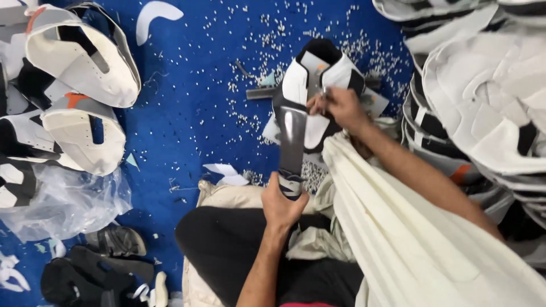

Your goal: The person sits on the floor and repeatedly hammers a white and black shoe part that is clamped in a metal vise. They adjust the shoe part's position in the vise and strike it with a hammer multiple times.

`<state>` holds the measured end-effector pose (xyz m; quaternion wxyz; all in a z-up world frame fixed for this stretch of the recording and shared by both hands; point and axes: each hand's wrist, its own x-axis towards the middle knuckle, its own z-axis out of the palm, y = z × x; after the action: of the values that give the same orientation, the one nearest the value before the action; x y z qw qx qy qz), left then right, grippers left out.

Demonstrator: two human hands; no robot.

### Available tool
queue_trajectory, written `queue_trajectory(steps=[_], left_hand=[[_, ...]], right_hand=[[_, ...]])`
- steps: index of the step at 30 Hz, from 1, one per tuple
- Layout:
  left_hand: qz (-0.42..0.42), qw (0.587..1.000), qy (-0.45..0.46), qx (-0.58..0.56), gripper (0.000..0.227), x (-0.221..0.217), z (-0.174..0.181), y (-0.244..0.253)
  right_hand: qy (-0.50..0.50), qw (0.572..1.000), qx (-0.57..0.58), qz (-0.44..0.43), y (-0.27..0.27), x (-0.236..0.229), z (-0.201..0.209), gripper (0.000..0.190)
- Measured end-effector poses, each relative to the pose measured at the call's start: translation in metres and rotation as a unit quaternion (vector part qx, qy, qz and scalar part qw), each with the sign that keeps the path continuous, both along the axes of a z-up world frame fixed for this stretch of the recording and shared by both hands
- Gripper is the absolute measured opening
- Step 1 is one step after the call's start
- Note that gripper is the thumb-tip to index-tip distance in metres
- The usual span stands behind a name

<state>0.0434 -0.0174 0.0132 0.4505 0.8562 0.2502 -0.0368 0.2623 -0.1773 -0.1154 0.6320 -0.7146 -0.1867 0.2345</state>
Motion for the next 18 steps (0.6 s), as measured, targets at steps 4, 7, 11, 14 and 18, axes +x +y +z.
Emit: queue_trajectory(steps=[4, 7, 11, 14, 18], left_hand=[[0.038, 0.993, -0.11, -0.037, 0.034, 0.006, 0.046, 0.006], [0.025, 0.98, -0.199, -0.012, 0.037, 0.015, 0.092, 0.008], [-0.005, 0.964, -0.263, -0.047, 0.039, 0.023, 0.134, 0.002], [0.02, 0.912, -0.396, -0.104, 0.034, 0.032, 0.095, -0.009], [-0.037, 0.978, -0.207, 0.009, 0.035, 0.019, -0.006, -0.003]], right_hand=[[0.183, 0.965, 0.176, -0.062, 0.002, 0.016, 0.012, 0.015], [0.133, 0.988, 0.072, -0.009, 0.004, 0.025, -0.007, 0.013], [0.135, 0.989, 0.065, -0.009, 0.003, 0.016, -0.006, 0.011], [0.001, 1.0, 0.003, -0.027, 0.008, 0.008, 0.015, 0.014], [-0.218, 0.973, -0.064, 0.032, 0.003, -0.005, 0.058, 0.034]])
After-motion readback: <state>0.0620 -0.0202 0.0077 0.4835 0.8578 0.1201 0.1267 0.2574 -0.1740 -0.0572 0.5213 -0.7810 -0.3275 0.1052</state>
